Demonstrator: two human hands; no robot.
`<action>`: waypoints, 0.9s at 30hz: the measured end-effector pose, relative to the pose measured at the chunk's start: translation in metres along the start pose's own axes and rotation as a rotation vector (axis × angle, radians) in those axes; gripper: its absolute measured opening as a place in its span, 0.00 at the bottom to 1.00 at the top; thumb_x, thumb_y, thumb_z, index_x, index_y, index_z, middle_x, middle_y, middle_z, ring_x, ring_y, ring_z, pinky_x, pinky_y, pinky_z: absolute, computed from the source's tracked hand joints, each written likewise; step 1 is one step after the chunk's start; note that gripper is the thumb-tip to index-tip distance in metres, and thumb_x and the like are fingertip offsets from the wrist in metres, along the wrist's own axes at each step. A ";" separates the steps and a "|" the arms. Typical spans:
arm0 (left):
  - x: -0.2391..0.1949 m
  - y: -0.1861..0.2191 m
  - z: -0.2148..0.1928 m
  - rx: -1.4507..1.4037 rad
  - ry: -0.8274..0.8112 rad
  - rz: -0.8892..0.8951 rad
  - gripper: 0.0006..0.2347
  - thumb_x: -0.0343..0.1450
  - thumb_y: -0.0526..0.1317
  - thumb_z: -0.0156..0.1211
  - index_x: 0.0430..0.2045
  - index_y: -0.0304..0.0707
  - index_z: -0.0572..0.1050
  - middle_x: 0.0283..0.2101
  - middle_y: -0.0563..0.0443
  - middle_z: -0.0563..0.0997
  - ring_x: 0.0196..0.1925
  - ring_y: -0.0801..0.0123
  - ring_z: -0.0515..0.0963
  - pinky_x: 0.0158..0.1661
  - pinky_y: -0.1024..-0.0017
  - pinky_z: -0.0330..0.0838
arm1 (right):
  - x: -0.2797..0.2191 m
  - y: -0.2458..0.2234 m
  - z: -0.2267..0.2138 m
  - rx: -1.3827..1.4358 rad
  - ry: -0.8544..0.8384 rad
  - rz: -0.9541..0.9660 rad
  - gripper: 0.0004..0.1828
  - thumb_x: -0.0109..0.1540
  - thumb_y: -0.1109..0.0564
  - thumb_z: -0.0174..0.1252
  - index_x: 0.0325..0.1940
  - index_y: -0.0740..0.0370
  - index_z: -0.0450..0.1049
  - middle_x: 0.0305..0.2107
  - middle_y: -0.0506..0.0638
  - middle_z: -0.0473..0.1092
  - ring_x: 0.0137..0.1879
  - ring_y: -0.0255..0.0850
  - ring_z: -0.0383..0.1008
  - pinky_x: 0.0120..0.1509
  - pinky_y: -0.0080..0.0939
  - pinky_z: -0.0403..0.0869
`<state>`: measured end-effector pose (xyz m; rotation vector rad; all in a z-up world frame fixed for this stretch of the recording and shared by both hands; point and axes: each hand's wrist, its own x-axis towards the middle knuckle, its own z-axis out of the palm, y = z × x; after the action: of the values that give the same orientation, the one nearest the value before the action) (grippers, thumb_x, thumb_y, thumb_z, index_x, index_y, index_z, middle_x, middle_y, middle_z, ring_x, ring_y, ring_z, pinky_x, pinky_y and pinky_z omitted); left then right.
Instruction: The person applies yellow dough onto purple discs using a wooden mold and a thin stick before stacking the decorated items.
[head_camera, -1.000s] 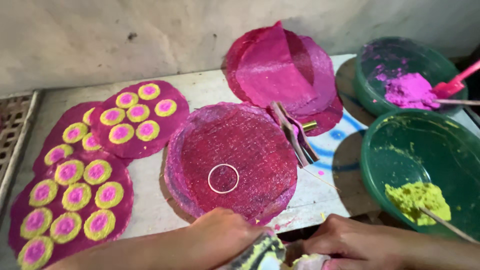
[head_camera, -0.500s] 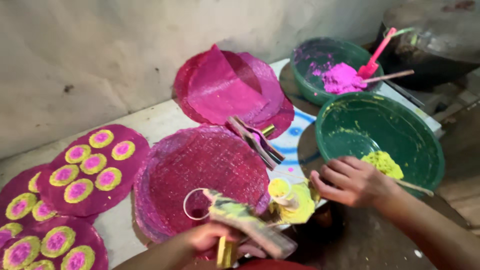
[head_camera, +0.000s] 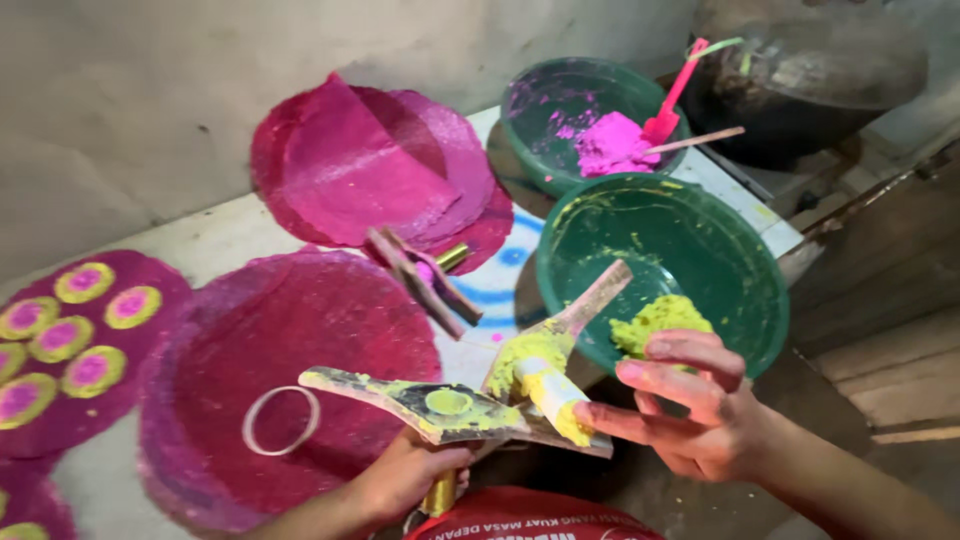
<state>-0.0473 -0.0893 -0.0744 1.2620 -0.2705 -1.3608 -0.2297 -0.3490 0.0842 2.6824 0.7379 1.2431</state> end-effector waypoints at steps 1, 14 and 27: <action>0.008 -0.002 0.009 -0.008 0.006 0.006 0.12 0.67 0.28 0.60 0.43 0.34 0.77 0.30 0.50 0.80 0.27 0.70 0.78 0.31 0.69 0.77 | -0.006 0.006 -0.007 0.044 0.006 0.039 0.33 0.50 0.74 0.57 0.48 0.39 0.84 0.55 0.47 0.62 0.59 0.46 0.62 0.60 0.46 0.73; 0.102 -0.020 0.099 -0.069 0.037 0.037 0.08 0.65 0.28 0.62 0.37 0.32 0.78 0.30 0.52 0.80 0.26 0.72 0.78 0.30 0.71 0.76 | -0.085 0.094 -0.053 0.198 -0.138 0.144 0.25 0.55 0.71 0.58 0.47 0.44 0.84 0.53 0.50 0.64 0.58 0.49 0.64 0.60 0.46 0.70; 0.123 -0.004 0.129 -0.099 0.068 -0.002 0.10 0.65 0.29 0.62 0.39 0.34 0.77 0.31 0.52 0.80 0.27 0.72 0.77 0.29 0.71 0.75 | -0.099 0.127 -0.043 0.320 -0.023 0.197 0.16 0.53 0.57 0.73 0.44 0.45 0.83 0.50 0.45 0.69 0.54 0.45 0.66 0.57 0.42 0.69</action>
<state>-0.1138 -0.2539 -0.0895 1.2232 -0.1528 -1.3140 -0.2667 -0.5112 0.0796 3.0883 0.7419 1.2238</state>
